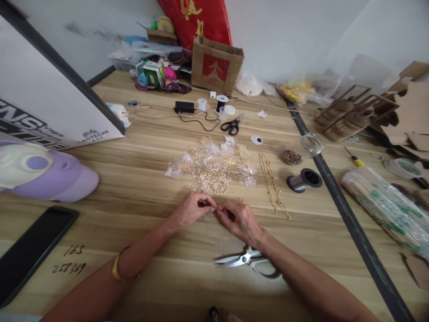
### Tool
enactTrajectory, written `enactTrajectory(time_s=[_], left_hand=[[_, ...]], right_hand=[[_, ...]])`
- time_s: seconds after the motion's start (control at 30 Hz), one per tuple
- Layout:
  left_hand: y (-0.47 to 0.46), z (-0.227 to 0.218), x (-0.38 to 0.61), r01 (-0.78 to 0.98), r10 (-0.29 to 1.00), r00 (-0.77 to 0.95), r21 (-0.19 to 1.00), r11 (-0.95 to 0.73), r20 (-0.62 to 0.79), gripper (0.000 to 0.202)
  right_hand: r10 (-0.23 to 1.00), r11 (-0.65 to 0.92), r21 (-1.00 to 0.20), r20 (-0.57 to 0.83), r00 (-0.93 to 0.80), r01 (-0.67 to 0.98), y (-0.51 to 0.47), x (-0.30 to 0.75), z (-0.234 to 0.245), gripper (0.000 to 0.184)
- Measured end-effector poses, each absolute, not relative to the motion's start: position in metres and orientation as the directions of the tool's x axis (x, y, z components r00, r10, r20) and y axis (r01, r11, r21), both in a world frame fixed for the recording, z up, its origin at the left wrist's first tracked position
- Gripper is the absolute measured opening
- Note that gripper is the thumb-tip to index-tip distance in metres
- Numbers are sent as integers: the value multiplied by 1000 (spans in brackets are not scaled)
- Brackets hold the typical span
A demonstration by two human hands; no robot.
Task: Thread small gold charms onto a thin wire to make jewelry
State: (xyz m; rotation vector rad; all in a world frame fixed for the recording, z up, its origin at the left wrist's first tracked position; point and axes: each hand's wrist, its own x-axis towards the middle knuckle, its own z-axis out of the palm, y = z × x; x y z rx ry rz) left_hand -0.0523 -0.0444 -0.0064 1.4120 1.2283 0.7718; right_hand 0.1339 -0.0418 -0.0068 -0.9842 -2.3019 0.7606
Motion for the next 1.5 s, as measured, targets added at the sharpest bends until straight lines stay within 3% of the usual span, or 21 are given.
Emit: enactTrajectory(time_s=[0.93, 1.5], left_hand=[[-43, -2, -54, 243, 944, 299, 968, 69, -142, 6], [-42, -7, -55, 143, 946, 295, 985, 91, -130, 9]], right_hand=[[772, 559, -685, 226, -594, 467, -42, 133, -8, 13], [776, 565, -685, 253, -577, 459, -41, 134, -9, 9]])
